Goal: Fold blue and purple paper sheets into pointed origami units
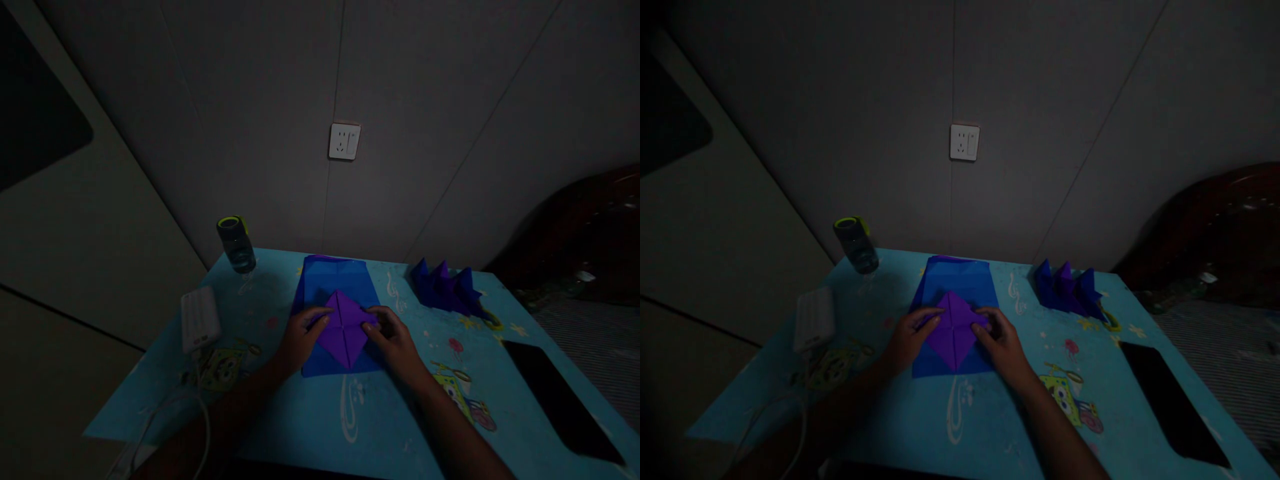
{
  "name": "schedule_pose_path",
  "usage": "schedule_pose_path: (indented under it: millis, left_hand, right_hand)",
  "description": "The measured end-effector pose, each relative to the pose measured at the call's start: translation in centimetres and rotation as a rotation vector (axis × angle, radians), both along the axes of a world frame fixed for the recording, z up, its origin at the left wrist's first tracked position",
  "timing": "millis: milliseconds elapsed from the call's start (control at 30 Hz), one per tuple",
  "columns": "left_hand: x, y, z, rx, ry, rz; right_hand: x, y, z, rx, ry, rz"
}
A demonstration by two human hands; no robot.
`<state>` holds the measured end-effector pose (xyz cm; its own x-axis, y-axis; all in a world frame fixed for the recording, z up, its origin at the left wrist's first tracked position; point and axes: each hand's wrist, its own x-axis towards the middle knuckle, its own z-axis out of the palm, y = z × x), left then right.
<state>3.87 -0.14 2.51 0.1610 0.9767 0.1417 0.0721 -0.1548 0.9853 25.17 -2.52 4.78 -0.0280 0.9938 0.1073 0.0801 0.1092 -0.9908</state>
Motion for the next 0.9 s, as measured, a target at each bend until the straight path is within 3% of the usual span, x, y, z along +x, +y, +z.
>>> schedule_pose_path:
  millis: [167, 333, 533, 733, 900]
  left_hand:
    - [-0.2, 0.2, 0.0, 0.033, 0.005, -0.015]
    - [-0.2, -0.4, 0.5, 0.136, 0.156, -0.145]
    - [-0.3, -0.4, 0.6, 0.2, 0.309, -0.147]
    - [-0.4, -0.5, 0.6, 0.106, 0.136, -0.181]
    - [-0.7, -0.9, 1.1, -0.048, 0.025, -0.258]
  right_hand:
    - [-0.5, 0.1, -0.1, -0.038, 0.082, -0.022]
    - [-0.5, 0.2, -0.3, -0.026, 0.103, -0.109]
    - [-0.2, 0.1, -0.4, -0.059, 0.216, -0.062]
    - [-0.2, -0.2, -0.8, -0.023, 0.261, -0.063]
    - [0.3, -0.2, -0.8, -0.012, 0.144, -0.063]
